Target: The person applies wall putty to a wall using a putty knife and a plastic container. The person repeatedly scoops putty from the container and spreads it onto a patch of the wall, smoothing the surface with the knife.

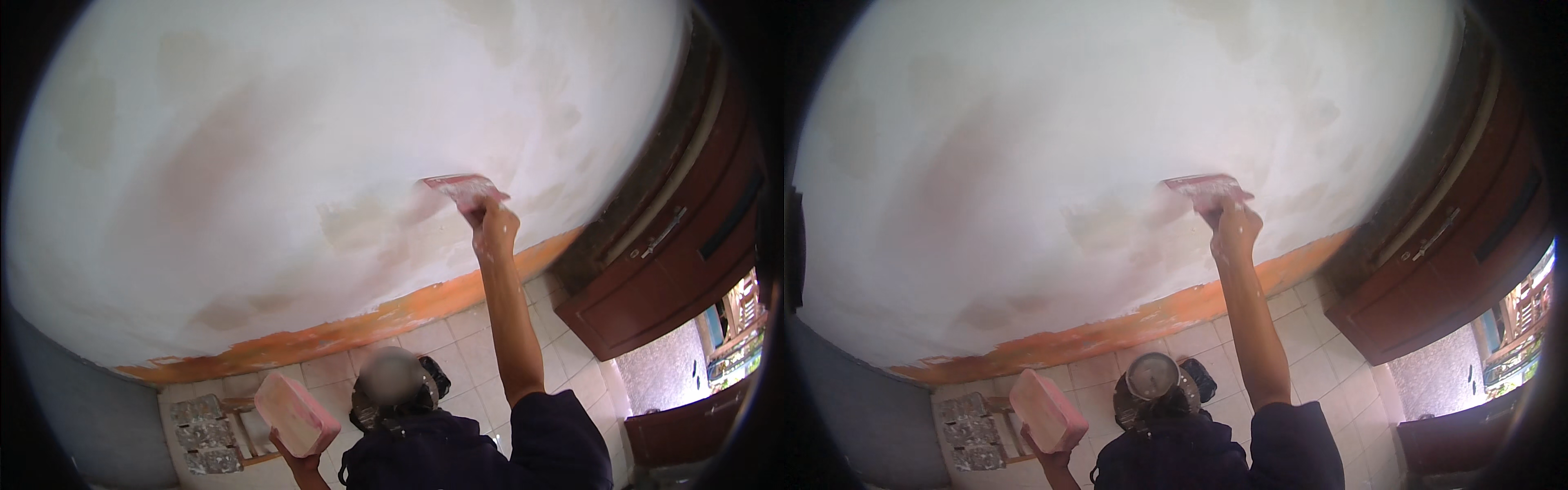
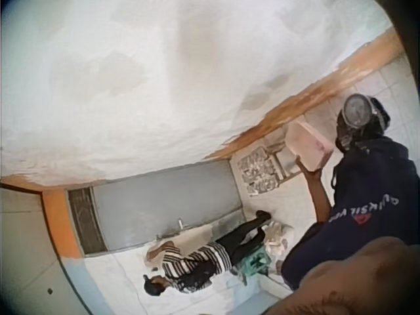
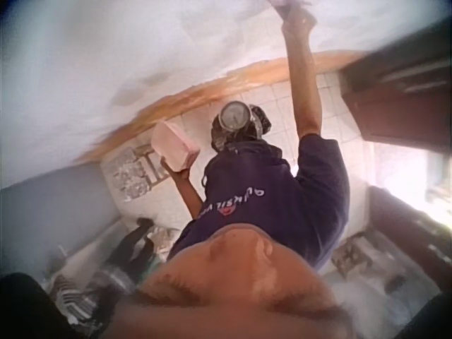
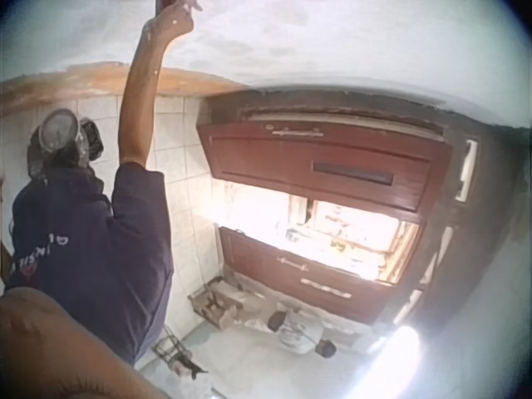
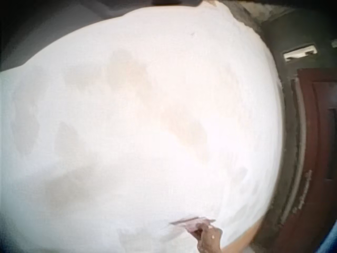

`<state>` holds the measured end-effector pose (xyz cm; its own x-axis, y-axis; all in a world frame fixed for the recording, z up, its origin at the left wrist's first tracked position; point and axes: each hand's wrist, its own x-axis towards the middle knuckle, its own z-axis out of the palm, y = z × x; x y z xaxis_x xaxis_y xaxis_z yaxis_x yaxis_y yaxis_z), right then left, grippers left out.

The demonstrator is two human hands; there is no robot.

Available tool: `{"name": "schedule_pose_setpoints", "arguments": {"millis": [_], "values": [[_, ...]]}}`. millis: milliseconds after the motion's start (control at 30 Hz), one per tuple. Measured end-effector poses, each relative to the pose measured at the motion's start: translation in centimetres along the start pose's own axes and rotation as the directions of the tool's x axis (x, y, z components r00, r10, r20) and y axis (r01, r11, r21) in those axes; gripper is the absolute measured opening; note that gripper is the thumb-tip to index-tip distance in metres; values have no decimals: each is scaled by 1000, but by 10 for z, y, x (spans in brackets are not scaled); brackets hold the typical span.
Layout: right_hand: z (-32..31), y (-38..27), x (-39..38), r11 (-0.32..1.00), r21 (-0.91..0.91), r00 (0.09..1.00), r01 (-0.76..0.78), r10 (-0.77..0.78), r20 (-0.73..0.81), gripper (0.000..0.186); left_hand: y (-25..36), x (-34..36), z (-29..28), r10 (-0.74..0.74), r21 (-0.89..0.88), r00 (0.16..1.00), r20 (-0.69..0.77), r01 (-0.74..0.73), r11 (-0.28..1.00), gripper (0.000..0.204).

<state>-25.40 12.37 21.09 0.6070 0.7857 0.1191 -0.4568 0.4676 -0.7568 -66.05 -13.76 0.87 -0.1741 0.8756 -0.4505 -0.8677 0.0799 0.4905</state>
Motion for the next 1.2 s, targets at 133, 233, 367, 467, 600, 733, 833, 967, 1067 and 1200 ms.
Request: {"name": "schedule_pose_setpoints", "arguments": {"millis": [133,233,367,467,600,733,833,967,1067,1200], "values": [[-81,50,-16,998,-45,988,-49,42,-150,13,-2,11,3,-3,10,999,37,2,1000,74],[-127,99,-19,926,-334,954,-175,75,-290,15,-5,2,17,73,114,997,-30,-69,991,75],[-117,133,6,977,-202,960,-64,5,-281,13,-2,9,-4,-6,7,1000,14,6,1000,73],[-62,101,17,995,-84,990,-59,47,-131,11,2,6,-7,-41,-19,999,18,42,999,73],[-27,49,-18,998,-32,996,-46,43,-79,10,4,4,3,26,68,1000,14,-27,997,73],[-61,48,-30,987,-154,992,-40,21,-124,10,6,9,6,30,95,1000,-6,-29,995,73],[-114,89,-35,969,-226,967,-103,44,-252,11,6,7,6,69,183,998,5,-69,981,70],[-128,135,-3,954,-283,963,-99,20,-268,9,5,5,2,108,242,992,68,-121,963,76],[-68,103,50,986,-164,993,36,-54,-106,15,10,3,3,37,45,998,60,-40,998,76],[6,26,31,986,-165,993,10,-29,-114,16,13,5,-2,63,83,998,-31,-60,995,75]]}}
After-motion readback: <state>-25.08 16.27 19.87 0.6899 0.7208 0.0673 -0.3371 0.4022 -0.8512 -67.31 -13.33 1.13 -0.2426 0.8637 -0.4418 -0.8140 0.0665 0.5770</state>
